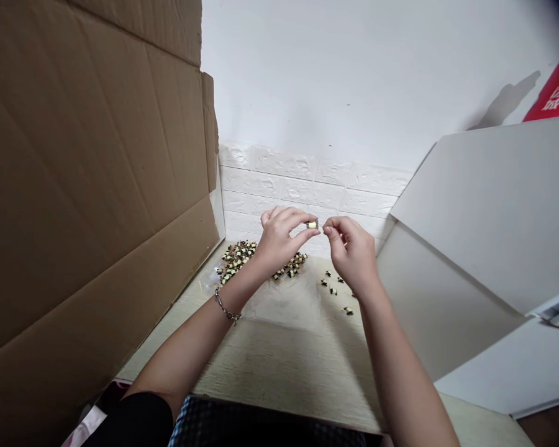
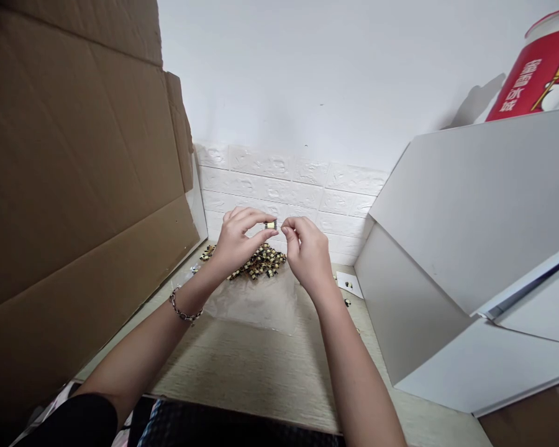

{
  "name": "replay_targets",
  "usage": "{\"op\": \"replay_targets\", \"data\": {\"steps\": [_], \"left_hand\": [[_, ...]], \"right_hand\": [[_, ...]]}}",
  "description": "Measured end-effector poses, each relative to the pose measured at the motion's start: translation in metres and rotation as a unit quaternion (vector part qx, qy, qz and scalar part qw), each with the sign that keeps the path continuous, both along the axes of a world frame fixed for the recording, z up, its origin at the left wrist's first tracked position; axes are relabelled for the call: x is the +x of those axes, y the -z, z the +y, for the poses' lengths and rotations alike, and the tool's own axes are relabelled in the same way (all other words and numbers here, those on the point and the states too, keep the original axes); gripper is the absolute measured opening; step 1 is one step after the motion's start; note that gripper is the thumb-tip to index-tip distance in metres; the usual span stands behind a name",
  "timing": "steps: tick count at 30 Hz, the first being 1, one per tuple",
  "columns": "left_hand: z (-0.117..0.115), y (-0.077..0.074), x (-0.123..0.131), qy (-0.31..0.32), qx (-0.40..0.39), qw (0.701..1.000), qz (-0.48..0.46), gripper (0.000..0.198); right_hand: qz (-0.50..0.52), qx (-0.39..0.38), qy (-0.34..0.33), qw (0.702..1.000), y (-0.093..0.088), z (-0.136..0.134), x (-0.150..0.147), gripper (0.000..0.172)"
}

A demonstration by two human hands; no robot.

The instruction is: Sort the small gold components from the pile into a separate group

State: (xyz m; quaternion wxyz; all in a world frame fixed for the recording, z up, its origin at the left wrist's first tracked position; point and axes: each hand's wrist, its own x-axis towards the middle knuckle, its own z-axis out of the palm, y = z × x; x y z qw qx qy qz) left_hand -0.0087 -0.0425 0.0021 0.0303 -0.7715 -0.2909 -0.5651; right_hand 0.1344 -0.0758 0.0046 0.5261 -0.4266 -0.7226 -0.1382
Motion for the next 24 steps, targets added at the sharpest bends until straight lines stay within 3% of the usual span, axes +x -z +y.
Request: {"op": "replay_targets", "data": {"steps": [6, 10, 13, 17, 21, 24], "left_hand": [[0.001, -0.002, 0.002, 0.106, -0.056, 0.991, -0.058, 0.019], [0.003, -0.001, 0.004, 0.215, -0.177, 0.953, -0.119, 0.022], [0.006, 0.001, 0.007, 0.33, -0.289, 0.881, -0.179, 0.023], [0.007, 0.004, 0.009, 0.456, -0.406, 0.75, -0.253, 0.019], [0.001, 0.003, 0.012, 0.515, -0.528, 0.605, -0.299, 0.015], [-0.001, 0.002, 0.013, 0.517, -0.564, 0.561, -0.316, 0.015]], "right_hand": [[0.016, 0.001, -0.01, 1.0, 0.001, 0.001, -0.001, 0.01], [0.007, 0.013, -0.007, 1.0, 0.002, 0.0, -0.002, 0.01], [-0.005, 0.04, 0.015, 0.999, 0.003, -0.001, -0.005, 0.01], [-0.047, 0.071, 0.046, 0.995, 0.004, -0.003, -0.007, 0.012], [-0.091, 0.097, 0.069, 0.989, 0.005, -0.003, -0.007, 0.013], [-0.099, 0.108, 0.074, 0.986, 0.007, 0.0, -0.007, 0.013]]}}
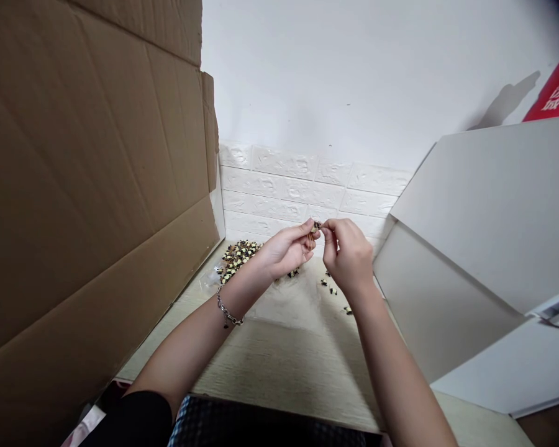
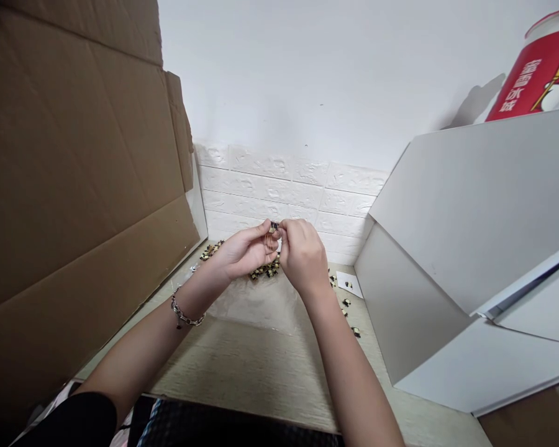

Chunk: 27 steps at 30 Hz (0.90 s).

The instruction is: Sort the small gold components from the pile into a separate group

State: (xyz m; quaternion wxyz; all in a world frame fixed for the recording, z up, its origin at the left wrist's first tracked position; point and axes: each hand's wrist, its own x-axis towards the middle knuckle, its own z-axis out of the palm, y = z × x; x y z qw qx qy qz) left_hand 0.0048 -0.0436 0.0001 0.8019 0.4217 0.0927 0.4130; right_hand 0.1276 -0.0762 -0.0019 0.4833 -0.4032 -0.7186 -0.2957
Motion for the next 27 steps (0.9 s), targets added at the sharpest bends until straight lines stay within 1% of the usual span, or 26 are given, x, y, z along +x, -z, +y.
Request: {"op": "replay_targets", "data": {"steps": [4, 7, 11, 14, 18, 20, 27], "left_hand": [[0.011, 0.001, -0.004, -0.032, -0.02, 0.999, -0.008, 0.015], [0.021, 0.003, -0.011, -0.053, -0.029, 0.998, -0.015, 0.016], [0.024, 0.005, -0.012, 0.012, -0.035, 0.999, 0.002, 0.016], [0.02, 0.006, -0.009, 0.039, -0.028, 0.999, 0.0, 0.014], [0.016, 0.007, -0.007, 0.035, -0.016, 0.999, 0.005, 0.014], [0.015, 0.007, -0.007, 0.032, -0.007, 0.999, 0.007, 0.016], [0.008, 0.004, -0.005, 0.027, -0.001, 1.0, 0.01, 0.017]], "right_hand": [[0.006, 0.006, 0.003, 1.0, 0.001, 0.002, 0.001, 0.015], [0.038, 0.002, -0.004, 0.999, 0.0, 0.0, 0.001, 0.014], [0.075, 0.005, -0.028, 0.997, -0.003, -0.003, -0.001, 0.012], [0.07, -0.002, -0.042, 0.997, -0.005, -0.004, -0.002, 0.011], [0.049, -0.035, -0.045, 0.997, -0.005, -0.004, -0.002, 0.013], [0.048, -0.04, -0.045, 0.997, -0.005, -0.004, -0.002, 0.013], [0.023, 0.009, -0.045, 0.999, -0.002, -0.002, 0.0, 0.013]]}}
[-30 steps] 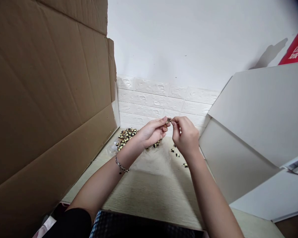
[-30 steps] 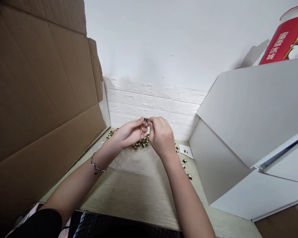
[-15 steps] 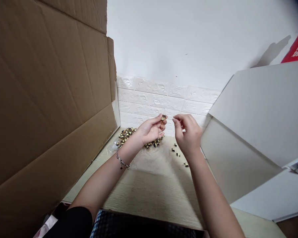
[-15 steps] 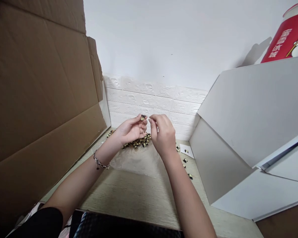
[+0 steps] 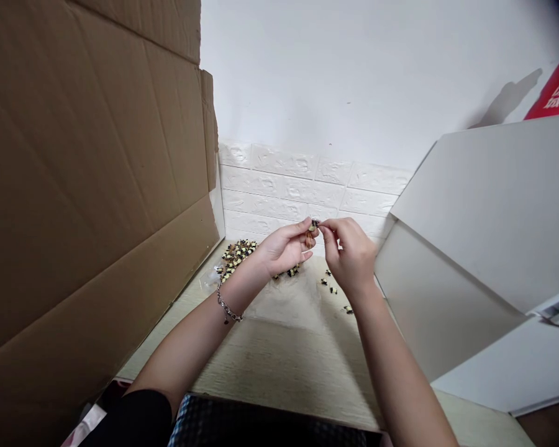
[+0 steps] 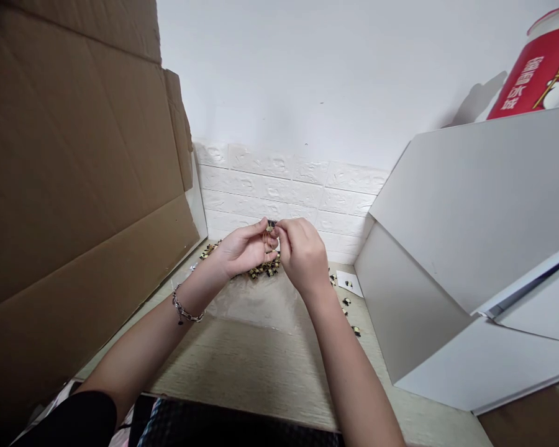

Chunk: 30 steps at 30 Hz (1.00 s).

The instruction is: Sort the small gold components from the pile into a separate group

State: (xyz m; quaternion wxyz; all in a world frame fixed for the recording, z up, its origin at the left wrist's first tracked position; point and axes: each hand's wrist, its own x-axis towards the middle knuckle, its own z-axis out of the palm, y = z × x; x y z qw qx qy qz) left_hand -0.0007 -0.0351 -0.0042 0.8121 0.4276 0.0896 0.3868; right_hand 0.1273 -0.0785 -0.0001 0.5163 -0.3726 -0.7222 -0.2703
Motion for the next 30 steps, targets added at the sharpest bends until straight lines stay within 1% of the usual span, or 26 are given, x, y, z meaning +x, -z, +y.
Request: {"op": "replay_targets", "data": {"steps": [3, 9, 16, 22, 30], "left_hand": [[-0.0042, -0.001, 0.0025, -0.009, -0.002, 1.0, 0.005, 0.018], [-0.0074, -0.0018, 0.0059, 0.006, -0.017, 1.0, -0.005, 0.024], [-0.0089, -0.0026, 0.0064, 0.0, -0.021, 1.0, -0.004, 0.021], [-0.0088, -0.0013, 0.0066, -0.011, 0.002, 1.0, 0.005, 0.021], [-0.0052, -0.001, 0.0046, -0.048, 0.029, 0.998, 0.01, 0.018]], "right_hand": [[-0.001, 0.009, -0.004, 1.0, 0.0003, 0.0002, 0.0002, 0.013], [0.016, -0.001, -0.008, 1.0, -0.0009, -0.0015, -0.0019, 0.011], [0.0, -0.006, 0.01, 1.0, -0.0021, -0.0019, -0.003, 0.013], [-0.006, -0.004, 0.01, 1.0, -0.0029, -0.0024, -0.0023, 0.013], [-0.025, 0.002, 0.0, 1.0, -0.0028, 0.0015, 0.0, 0.013]]}}
